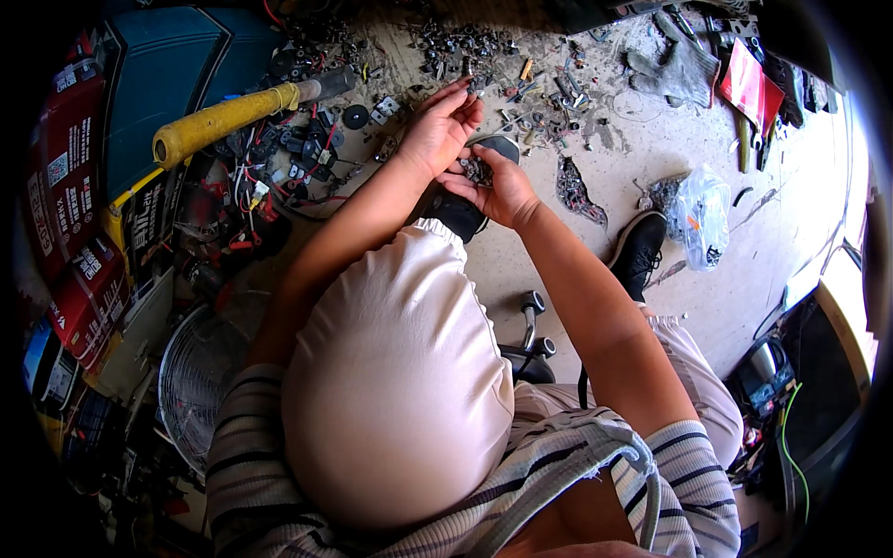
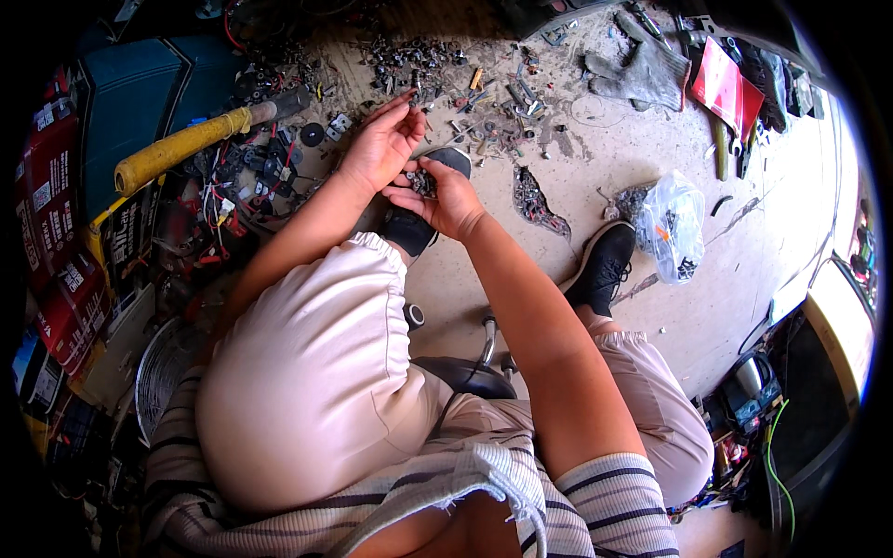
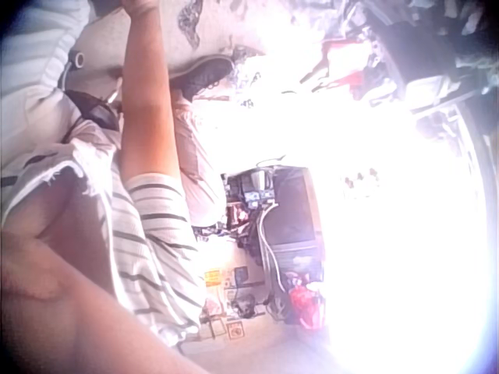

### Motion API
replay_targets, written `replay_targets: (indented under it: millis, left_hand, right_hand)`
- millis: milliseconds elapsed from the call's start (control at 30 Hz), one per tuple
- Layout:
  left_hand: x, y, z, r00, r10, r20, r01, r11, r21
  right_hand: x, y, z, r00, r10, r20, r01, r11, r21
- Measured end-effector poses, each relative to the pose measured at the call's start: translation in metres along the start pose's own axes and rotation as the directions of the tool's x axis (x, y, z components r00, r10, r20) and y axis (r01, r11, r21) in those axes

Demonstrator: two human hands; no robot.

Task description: The person manipulates small metal components and screws by hand while sitting in a workshop, picking items up from the floor and holding them for assembly.

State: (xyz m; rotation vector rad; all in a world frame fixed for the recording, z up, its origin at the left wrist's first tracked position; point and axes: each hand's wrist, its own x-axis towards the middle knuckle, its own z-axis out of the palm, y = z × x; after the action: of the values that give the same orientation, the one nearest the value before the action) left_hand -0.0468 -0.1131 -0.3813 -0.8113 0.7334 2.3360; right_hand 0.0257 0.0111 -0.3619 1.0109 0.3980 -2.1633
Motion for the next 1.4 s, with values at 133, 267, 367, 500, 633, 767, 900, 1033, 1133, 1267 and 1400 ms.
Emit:
replay_targets:
  millis: [133, 267, 367, 500, 633, 767, 900, 1033, 1133, 1267, 1400]
  left_hand:
    - [0.0, -0.002, -0.003, 1.0, -0.011, -0.026, 0.01, 1.0, -0.015]
    - [0.001, -0.005, -0.001, 0.999, 0.03, -0.044, -0.026, 0.996, 0.082]
    - [0.001, -0.006, 0.002, 0.996, 0.052, -0.069, -0.044, 0.993, 0.11]
    - [0.003, -0.005, 0.002, 0.996, 0.075, -0.045, -0.064, 0.977, 0.204]
    - [0.01, -0.008, -0.001, 0.984, 0.175, -0.045, -0.112, 0.788, 0.605]
    - [0.027, 0.001, -0.012, 0.922, 0.387, -0.018, -0.205, 0.528, 0.824]
    - [0.044, 0.02, -0.013, 0.85, 0.511, 0.129, -0.22, 0.121, 0.968]
    - [0.05, 0.03, -0.01, 0.782, 0.531, 0.327, -0.276, -0.176, 0.945]
    - [0.05, 0.032, -0.006, 0.738, 0.486, 0.468, -0.313, -0.369, 0.875]
    - [0.05, 0.032, -0.012, 0.728, 0.474, 0.495, -0.334, -0.385, 0.86]
    - [0.035, 0.029, -0.011, 0.776, 0.408, 0.481, -0.413, -0.247, 0.877]
  right_hand:
    - [-0.001, 0.0, 0.002, 1.0, 0.014, -0.002, -0.014, 1.0, 0.001]
    - [0.002, 0.0, -0.005, 0.999, 0.02, 0.026, -0.02, 1.0, 0.013]
    - [0.003, 0.001, -0.005, 0.999, 0.022, 0.032, -0.023, 1.0, 0.013]
    - [0.003, 0.001, -0.006, 1.0, 0.013, 0.009, -0.013, 1.0, -0.006]
    - [0.003, 0.001, -0.008, 0.999, 0.023, 0.024, -0.023, 1.0, 0.016]
    - [0.003, 0.001, -0.006, 1.0, 0.023, 0.02, -0.023, 1.0, 0.017]
    - [0.002, 0.0, -0.004, 1.0, 0.022, 0.006, -0.022, 1.0, 0.003]
    - [0.003, 0.001, -0.006, 1.0, 0.017, 0.017, -0.017, 1.0, 0.0]
    - [0.003, 0.0, -0.007, 1.0, 0.015, 0.013, -0.015, 1.0, 0.0]
    - [0.003, 0.001, -0.005, 1.0, 0.019, 0.017, -0.019, 1.0, -0.006]
    - [0.003, 0.001, -0.006, 0.999, 0.014, 0.03, -0.014, 1.0, 0.002]
